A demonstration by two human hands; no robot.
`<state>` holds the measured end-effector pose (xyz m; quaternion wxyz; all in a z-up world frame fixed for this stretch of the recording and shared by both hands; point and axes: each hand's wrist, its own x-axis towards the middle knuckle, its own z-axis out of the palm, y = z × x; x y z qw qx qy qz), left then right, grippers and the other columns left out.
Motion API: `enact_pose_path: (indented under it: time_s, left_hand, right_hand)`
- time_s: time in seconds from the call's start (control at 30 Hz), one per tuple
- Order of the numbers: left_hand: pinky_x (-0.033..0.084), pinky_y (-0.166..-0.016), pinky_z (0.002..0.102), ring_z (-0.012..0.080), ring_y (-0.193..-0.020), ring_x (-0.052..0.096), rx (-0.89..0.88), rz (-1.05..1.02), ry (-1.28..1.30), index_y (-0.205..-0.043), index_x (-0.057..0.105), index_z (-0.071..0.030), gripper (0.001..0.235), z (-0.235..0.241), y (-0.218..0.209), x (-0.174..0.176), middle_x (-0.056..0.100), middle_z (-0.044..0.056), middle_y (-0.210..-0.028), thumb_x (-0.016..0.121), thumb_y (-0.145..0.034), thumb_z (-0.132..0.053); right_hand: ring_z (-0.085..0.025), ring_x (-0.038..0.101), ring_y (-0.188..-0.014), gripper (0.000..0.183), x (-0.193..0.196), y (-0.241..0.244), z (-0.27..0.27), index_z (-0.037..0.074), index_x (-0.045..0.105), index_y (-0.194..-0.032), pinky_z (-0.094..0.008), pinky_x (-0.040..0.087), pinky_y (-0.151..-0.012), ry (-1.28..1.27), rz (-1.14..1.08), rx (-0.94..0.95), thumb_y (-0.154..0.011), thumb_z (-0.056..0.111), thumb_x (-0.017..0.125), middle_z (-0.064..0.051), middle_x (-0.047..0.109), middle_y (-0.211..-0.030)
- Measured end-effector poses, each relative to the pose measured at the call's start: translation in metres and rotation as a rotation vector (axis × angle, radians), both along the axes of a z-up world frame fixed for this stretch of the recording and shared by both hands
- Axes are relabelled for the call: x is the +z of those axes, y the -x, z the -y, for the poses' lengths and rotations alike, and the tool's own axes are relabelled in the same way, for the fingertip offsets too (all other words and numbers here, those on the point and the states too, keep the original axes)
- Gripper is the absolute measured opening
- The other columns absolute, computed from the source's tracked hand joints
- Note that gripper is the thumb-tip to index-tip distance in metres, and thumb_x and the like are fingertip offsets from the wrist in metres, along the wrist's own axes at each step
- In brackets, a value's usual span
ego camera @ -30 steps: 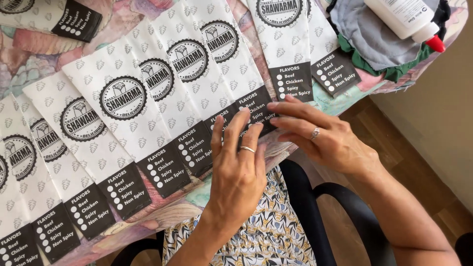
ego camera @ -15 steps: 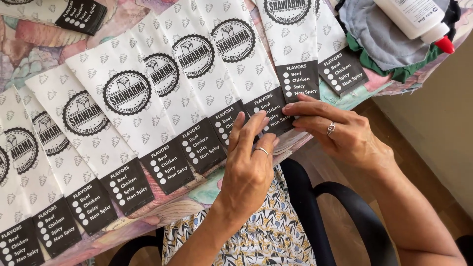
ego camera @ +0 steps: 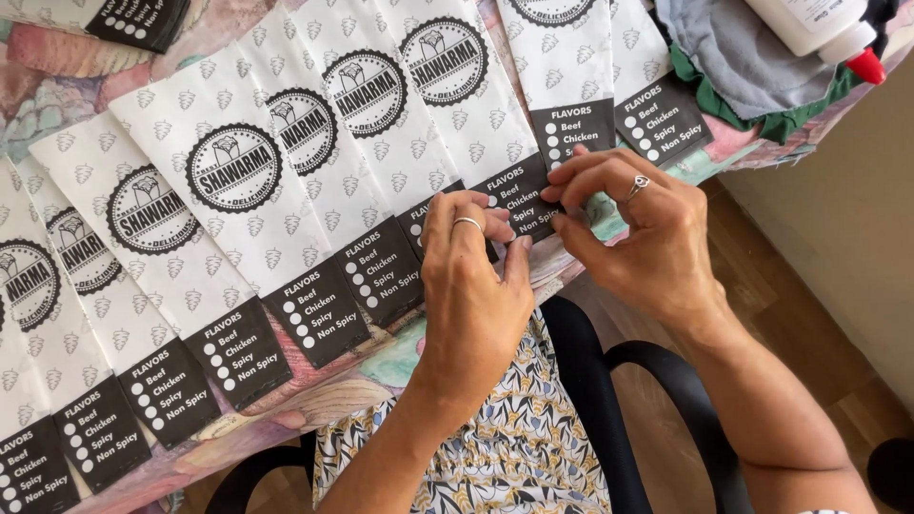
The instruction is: The person arranges printed paper labels on a table, then applies glue from a bottle to the edges of the labels and presses them down to adhere them to the surface.
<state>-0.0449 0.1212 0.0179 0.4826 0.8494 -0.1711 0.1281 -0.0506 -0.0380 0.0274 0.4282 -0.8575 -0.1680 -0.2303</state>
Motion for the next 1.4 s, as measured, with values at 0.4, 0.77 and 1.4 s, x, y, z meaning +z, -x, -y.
enact_pose_path:
  time_s: [0.4,0.77,1.4]
  left_hand:
    - [0.058,-0.103,0.036,0.0318,-0.117,0.061,-0.055,-0.095,-0.030,-0.106,0.061,0.008,0.021,-0.001,0.007,0.005,0.056,0.020,-0.115,0.060,-0.087,0.015]
    - [0.041,-0.118,0.048,0.0327,-0.116,0.053,-0.043,0.131,-0.170,-0.118,0.055,0.007,0.050,0.000,0.017,-0.014,0.055,0.020,-0.115,0.053,-0.072,0.028]
    - [0.031,-0.125,0.051,0.0338,-0.124,0.064,-0.095,0.316,-0.340,-0.122,0.063,0.013,0.041,-0.068,0.034,-0.016,0.052,0.030,-0.138,0.084,-0.087,0.005]
  right_hand:
    - [-0.028,0.069,-0.102,0.015,-0.013,0.002,-0.003,-0.007,0.065,-0.100,-0.050,0.053,-0.118,-0.012,0.041,-0.019,-0.094,-0.010,0.079,-0.020,0.071,-0.103]
    - [-0.034,0.069,-0.108,0.009,-0.014,0.006,-0.006,-0.011,0.067,-0.103,-0.050,0.053,-0.119,-0.008,0.068,0.007,-0.097,-0.014,0.075,-0.026,0.070,-0.109]
    - [-0.035,0.063,-0.131,0.025,-0.016,0.007,-0.017,-0.007,0.064,-0.121,-0.045,0.049,-0.120,0.214,0.071,0.396,-0.098,0.004,0.065,-0.021,0.065,-0.133]
